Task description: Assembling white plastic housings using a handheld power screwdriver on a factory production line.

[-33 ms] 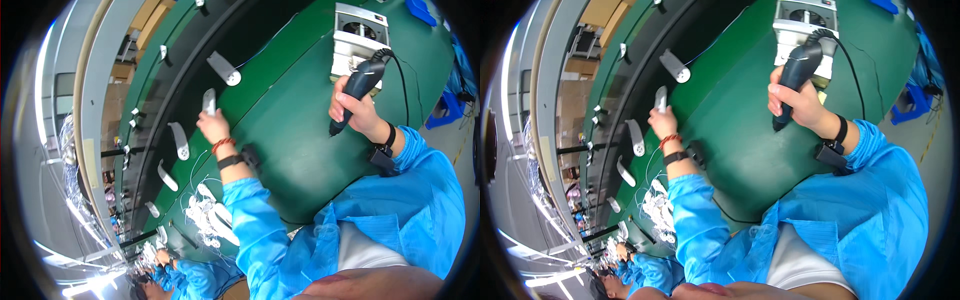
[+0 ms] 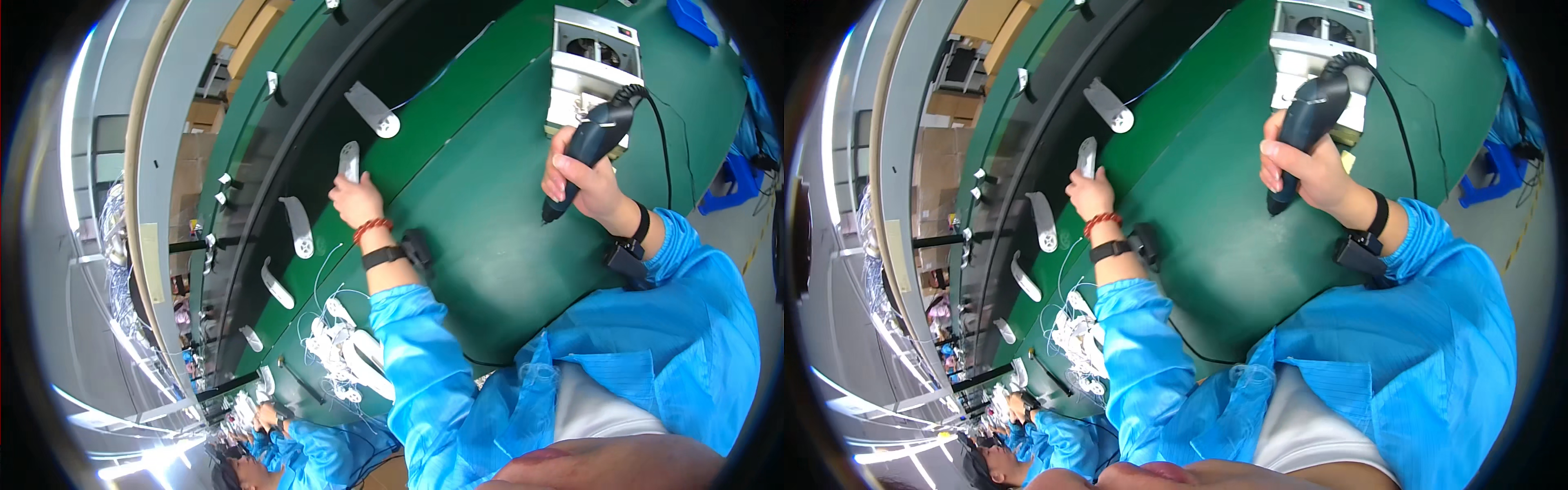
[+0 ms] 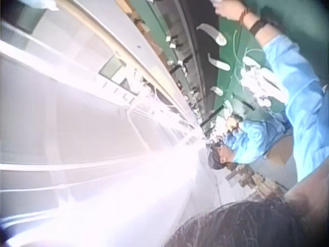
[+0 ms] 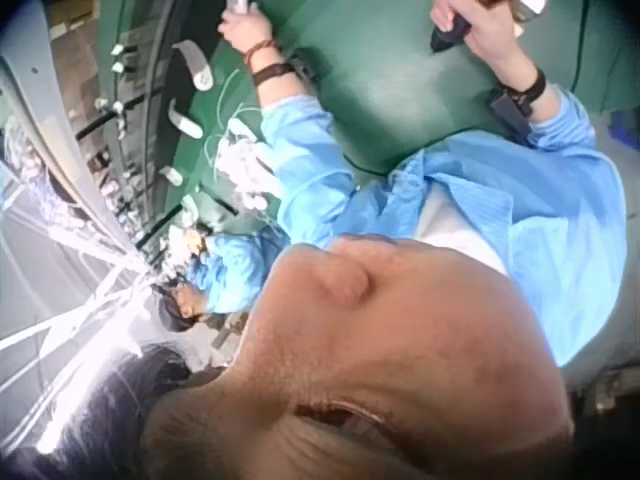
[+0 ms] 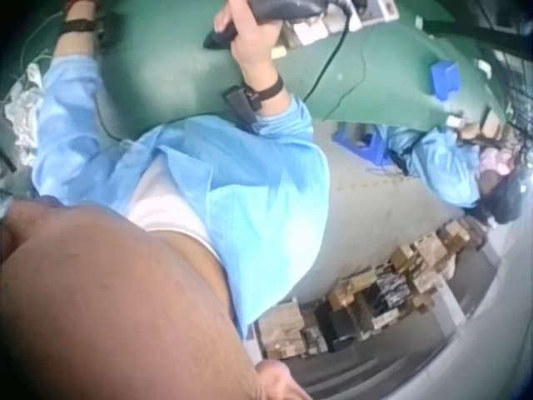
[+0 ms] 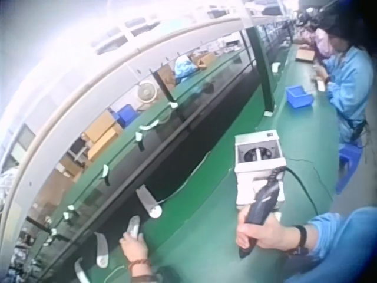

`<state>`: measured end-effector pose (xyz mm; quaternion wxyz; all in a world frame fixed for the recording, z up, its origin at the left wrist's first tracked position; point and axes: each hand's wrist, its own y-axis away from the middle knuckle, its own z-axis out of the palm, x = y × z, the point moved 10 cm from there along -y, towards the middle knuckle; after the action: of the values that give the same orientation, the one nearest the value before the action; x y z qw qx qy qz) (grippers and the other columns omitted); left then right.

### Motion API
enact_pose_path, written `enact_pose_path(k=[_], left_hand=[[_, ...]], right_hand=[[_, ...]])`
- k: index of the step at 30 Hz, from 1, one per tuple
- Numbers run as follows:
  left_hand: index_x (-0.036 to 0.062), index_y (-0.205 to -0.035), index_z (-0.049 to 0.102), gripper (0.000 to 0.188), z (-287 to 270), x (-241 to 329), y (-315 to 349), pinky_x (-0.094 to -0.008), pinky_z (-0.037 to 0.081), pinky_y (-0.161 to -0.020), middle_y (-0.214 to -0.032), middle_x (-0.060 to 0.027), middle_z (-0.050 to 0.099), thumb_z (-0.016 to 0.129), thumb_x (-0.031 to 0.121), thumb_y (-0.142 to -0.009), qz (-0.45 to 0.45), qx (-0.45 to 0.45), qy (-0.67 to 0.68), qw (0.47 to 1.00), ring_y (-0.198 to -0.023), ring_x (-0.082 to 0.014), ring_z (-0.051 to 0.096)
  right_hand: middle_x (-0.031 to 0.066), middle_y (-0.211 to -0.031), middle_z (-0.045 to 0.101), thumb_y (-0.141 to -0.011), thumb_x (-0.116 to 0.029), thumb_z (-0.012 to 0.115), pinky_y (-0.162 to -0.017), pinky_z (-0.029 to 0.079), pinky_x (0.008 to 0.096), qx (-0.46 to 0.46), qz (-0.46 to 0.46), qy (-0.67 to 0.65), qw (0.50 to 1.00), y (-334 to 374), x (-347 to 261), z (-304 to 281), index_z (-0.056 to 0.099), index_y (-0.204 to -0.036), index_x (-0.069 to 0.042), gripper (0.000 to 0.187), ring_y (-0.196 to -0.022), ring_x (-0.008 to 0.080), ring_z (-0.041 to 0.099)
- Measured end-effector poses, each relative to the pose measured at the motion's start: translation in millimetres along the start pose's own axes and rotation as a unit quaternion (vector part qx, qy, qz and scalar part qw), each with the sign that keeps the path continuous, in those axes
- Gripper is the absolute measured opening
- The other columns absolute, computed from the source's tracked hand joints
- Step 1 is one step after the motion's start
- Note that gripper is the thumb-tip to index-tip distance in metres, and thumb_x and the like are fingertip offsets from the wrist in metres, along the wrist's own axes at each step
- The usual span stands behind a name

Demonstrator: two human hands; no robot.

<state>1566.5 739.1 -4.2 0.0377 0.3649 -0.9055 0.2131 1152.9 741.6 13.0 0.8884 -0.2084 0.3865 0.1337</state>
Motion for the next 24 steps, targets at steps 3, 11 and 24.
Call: enact_pose_path(k=[3,11,24], left_hand=[[0.0152,-0.137,0.052,0.058,-16,23,4,-0.0602,0.05,-0.092,-0.138,-0.0145,0.05,0.073,0.041,-0.089,-0.018,0.01,-0.082,0.996,-0.123,-0.0371,0.055],[0.0204,-0.14,0.054,0.047,-16,165,-11,-0.0524,0.051,-0.089,-0.133,-0.0056,0.056,0.06,0.023,-0.094,0.195,0.066,-0.187,0.961,-0.115,-0.0304,0.061],[0.0108,-0.142,0.054,0.052,0,176,-29,-0.0425,0.046,-0.109,-0.144,-0.0163,0.056,0.054,0.01,-0.089,0.381,0.052,-0.079,0.92,-0.13,-0.0342,0.055]], right_hand=[[0.0055,-0.068,0.056,-0.095,-0.005,0.063,-0.055,0.047,0.0319,-0.01,0.007,-0.001,1.0,-3,11,6,0.052,-0.098,-0.004,0.011,-0.056,0.0145,0.055],[0.0056,-0.067,0.058,-0.095,-0.005,0.063,-0.056,0.048,0.0312,-0.001,0.018,0.03,0.999,3,14,3,0.052,-0.096,-0.004,0.011,-0.058,0.015,0.059],[0.0012,-0.069,0.059,-0.096,-0.009,0.069,-0.056,0.047,0.027,-0.054,0.025,0.103,0.993,5,4,24,0.054,-0.09,-0.006,0.017,-0.059,0.0094,0.059]])
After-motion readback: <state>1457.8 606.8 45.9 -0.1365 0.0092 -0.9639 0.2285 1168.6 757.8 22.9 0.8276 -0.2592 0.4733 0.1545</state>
